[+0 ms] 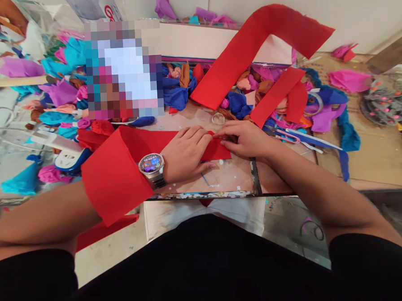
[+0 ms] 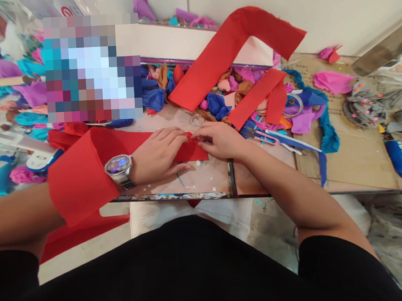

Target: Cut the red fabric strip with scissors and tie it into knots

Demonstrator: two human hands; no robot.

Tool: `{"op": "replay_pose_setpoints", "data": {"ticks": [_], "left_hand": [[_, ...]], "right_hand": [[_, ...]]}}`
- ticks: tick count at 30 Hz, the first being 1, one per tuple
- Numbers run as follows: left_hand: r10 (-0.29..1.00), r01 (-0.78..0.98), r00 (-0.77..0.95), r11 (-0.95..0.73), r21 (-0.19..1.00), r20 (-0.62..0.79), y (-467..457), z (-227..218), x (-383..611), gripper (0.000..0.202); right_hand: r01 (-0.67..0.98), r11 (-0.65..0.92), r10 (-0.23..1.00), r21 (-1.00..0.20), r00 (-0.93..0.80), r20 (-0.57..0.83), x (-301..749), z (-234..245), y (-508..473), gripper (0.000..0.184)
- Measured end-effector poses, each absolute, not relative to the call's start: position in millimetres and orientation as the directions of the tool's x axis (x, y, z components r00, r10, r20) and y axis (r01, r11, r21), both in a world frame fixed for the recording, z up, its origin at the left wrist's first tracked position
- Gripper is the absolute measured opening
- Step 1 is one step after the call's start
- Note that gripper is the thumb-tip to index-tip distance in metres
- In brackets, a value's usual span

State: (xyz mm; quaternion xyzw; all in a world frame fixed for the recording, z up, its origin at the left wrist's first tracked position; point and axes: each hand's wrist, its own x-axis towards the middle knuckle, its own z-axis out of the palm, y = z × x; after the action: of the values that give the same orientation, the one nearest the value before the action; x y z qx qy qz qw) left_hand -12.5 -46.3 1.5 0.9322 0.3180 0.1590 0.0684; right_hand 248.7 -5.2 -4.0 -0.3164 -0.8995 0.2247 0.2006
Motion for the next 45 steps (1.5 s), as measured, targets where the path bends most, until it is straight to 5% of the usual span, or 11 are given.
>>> {"op": "replay_pose_setpoints", "data": {"ticks": [6, 14, 21, 45], "left_hand": [[0.499, 0.474, 0.847, -0.865, 0.163, 0.184, -46.3, 7.8, -12.9, 0.052], [0.498, 0.472, 0.85, -0.865, 0.169, 0.174, -42.7, 8.6, -14.0, 0.048], [0.492, 0.455, 0.845, -0.867, 0.201, 0.211, -44.8, 3.9, -13.7, 0.064], [0.488, 0.451, 0.858, -0.865, 0.219, 0.162, -43.7, 2.3, -14.5, 0.066]], "right_hand": [[0.472, 0.702, 0.659, -0.533, -0.714, 0.236, 248.2, -3.9, -5.4, 0.025], [0.466, 0.689, 0.668, -0.555, -0.705, 0.237, 248.3, -6.4, -4.6, 0.024], [0.474, 0.687, 0.666, -0.551, -0.714, 0.215, 247.6, -3.3, -5.5, 0.024], [0.508, 0.671, 0.697, -0.541, -0.68, 0.227, 249.1, -4.2, -4.7, 0.023]]}}
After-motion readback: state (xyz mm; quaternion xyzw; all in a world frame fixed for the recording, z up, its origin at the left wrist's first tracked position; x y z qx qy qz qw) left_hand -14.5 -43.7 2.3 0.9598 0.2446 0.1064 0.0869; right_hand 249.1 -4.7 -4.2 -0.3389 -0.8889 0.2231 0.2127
